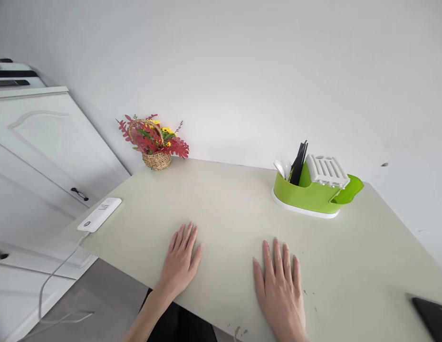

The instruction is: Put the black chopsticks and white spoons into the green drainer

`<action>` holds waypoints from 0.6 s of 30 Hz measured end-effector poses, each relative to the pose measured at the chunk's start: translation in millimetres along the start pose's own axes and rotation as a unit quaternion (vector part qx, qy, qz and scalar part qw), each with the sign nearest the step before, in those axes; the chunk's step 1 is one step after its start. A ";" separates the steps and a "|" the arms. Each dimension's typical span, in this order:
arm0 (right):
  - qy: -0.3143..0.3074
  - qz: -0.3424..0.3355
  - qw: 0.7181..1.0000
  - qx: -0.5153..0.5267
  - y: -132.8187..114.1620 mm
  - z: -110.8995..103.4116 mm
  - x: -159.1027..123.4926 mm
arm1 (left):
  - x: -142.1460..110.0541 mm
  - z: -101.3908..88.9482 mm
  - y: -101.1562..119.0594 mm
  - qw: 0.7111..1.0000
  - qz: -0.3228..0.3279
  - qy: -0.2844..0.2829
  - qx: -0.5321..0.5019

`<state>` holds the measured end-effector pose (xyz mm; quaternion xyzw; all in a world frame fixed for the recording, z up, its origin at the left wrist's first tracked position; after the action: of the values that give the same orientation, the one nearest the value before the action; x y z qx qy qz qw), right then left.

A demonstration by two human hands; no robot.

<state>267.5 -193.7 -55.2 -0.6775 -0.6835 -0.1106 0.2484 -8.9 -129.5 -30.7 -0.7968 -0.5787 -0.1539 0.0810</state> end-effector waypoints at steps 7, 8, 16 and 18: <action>-0.030 0.016 0.999 -0.027 0.0 3.6 -6.1 | -1.1 1.1 0.9 1.000 -0.001 0.000 -0.021; -0.034 0.020 0.999 -0.032 0.5 4.5 -6.8 | -1.7 1.4 1.0 1.000 0.001 -0.001 -0.023; -0.052 0.043 0.997 -0.037 6.8 14.2 -10.0 | -8.1 0.1 0.0 0.998 0.033 0.015 -0.042; -0.056 0.048 0.997 -0.037 8.0 15.8 -10.7 | -9.6 0.0 -0.2 0.998 0.037 0.018 -0.048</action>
<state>271.9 -194.9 -75.4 -0.7232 -0.6586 -0.0853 0.1896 -11.9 -138.0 -33.9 -0.8175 -0.5396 -0.1925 0.0589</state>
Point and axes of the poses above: each hand's wrist, its own x-axis towards the middle knuckle, its own z-axis out of the palm, y = z × x, the point moved 5 cm from there along x, towards the middle knuckle, and after that the axes turned 1 degree about y, right-handed, at the moved point
